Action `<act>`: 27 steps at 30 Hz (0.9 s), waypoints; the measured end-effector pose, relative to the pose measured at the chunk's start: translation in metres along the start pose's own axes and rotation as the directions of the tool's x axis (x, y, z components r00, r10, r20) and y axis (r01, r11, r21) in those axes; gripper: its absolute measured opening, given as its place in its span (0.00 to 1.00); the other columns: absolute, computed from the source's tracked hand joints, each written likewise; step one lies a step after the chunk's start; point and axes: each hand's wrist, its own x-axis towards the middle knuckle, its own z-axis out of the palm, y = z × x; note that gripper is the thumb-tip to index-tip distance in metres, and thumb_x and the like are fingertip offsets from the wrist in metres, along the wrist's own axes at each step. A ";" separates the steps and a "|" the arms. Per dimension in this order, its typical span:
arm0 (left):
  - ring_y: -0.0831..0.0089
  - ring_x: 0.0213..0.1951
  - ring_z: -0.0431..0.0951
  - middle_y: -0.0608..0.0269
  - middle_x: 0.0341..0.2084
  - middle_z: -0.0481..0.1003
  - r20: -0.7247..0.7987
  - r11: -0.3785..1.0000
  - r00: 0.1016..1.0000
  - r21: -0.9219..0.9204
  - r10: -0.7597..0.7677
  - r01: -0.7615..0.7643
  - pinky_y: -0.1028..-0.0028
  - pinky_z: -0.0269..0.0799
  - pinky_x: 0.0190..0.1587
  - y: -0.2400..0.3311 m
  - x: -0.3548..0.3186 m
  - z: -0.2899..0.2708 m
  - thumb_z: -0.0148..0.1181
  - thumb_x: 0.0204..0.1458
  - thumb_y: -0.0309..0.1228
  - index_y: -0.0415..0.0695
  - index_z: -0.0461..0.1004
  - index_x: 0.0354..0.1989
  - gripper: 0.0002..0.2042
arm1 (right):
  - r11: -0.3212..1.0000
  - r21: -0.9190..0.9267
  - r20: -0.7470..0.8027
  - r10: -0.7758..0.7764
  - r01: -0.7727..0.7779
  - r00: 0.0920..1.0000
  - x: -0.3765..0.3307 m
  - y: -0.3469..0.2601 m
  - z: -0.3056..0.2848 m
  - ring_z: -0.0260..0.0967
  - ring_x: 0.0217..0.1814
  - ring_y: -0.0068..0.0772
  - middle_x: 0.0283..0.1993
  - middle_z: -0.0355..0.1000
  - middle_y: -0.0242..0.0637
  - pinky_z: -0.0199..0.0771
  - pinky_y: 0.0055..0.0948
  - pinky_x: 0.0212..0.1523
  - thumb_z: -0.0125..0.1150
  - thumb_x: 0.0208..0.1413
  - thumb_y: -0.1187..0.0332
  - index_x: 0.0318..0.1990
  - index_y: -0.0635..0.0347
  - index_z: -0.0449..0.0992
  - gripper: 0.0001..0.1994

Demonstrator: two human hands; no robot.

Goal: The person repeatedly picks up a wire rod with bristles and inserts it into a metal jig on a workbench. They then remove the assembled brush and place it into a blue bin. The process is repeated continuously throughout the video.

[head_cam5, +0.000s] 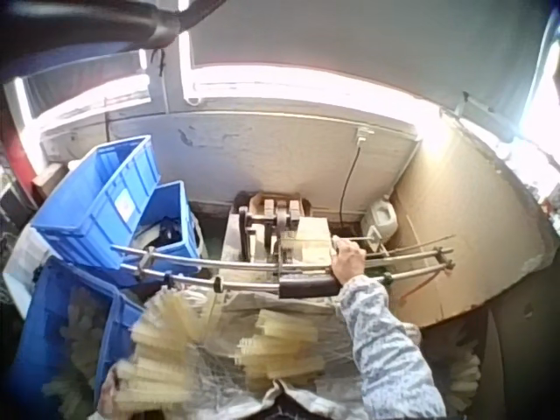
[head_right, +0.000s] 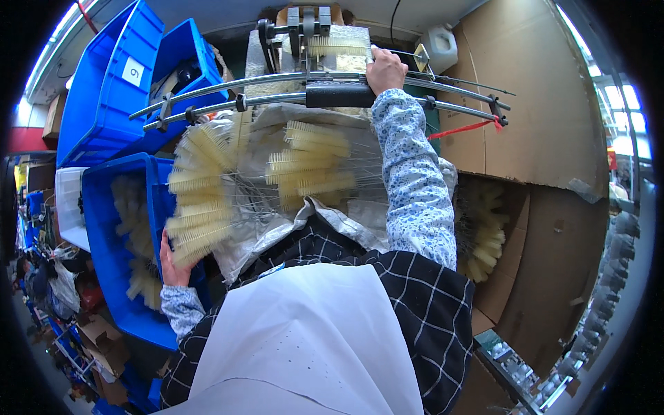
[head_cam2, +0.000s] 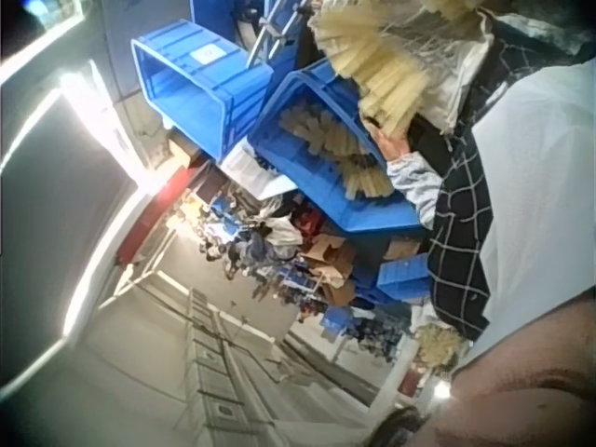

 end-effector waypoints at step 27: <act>0.70 0.34 0.68 0.56 0.38 0.64 0.291 0.066 0.654 0.884 0.698 -0.464 0.77 0.68 0.29 0.017 0.073 0.152 0.59 0.44 0.35 0.39 0.61 0.42 0.20 | 0.996 -0.078 -0.039 -0.044 0.041 0.998 -0.006 -0.027 0.001 0.68 0.41 0.33 0.38 0.71 0.34 0.63 0.38 0.42 0.51 0.45 0.69 0.38 0.54 0.72 0.11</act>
